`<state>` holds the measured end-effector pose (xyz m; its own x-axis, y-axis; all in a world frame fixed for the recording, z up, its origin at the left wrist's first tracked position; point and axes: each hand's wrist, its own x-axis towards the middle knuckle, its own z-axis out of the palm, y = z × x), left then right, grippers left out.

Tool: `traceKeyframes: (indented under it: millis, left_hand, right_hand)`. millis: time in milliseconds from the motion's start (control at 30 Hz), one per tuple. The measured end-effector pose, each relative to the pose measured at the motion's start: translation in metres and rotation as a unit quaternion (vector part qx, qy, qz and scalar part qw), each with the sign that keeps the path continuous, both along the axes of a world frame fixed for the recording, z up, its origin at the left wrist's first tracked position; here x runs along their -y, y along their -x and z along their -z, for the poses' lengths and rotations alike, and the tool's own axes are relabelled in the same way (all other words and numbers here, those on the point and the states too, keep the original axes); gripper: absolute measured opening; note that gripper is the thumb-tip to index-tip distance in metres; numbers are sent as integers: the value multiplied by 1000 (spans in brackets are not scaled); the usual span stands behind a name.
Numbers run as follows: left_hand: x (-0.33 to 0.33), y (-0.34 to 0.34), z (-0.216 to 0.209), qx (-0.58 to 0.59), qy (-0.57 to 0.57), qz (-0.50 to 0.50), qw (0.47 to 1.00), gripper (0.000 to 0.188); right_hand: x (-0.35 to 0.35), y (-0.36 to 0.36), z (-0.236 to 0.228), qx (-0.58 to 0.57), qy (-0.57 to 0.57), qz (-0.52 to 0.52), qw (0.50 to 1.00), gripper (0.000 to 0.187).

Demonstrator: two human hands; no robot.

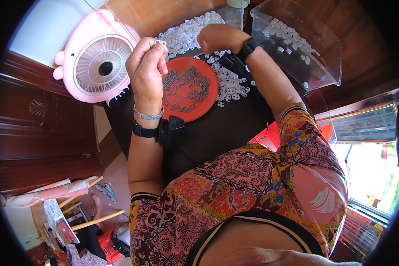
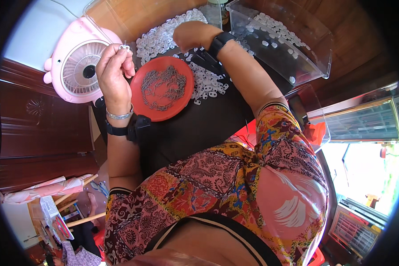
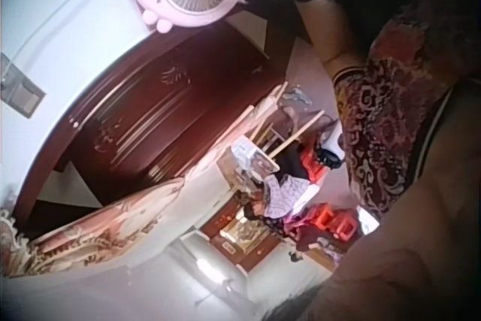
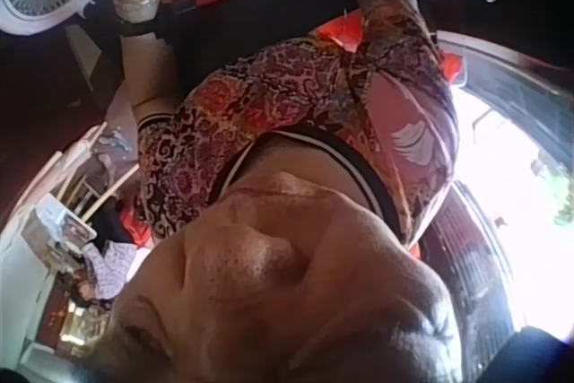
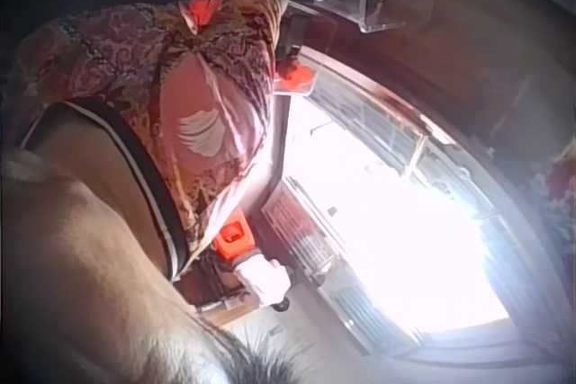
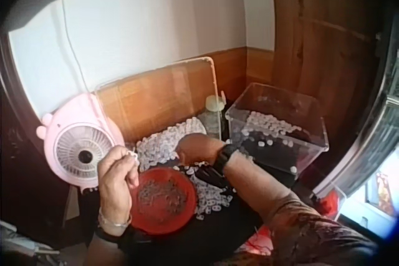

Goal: Inspecting and sorting small circular white plastic components on a work table.

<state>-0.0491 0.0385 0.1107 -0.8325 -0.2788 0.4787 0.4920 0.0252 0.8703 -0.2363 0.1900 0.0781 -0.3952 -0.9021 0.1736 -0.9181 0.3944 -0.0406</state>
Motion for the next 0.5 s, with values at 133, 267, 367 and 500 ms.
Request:
traceKeyframes:
  millis: [133,267,367,500]
  left_hand:
    - [1,-1,0,0,-1,2,1000,16]
    - [0,-2,0,1,2,-4,1000,16]
    - [-4,-1,-2,1,-5,-6,1000,16]
    - [-1,0,1,-2,1,2,1000,16]
  right_hand:
    - [6,1,13,81,-97,-2,992,19]
    - [11,5,26,59,-113,-5,992,19]
    - [12,10,37,51,-110,3,993,19]
    - [15,6,38,52,-100,27,993,18]
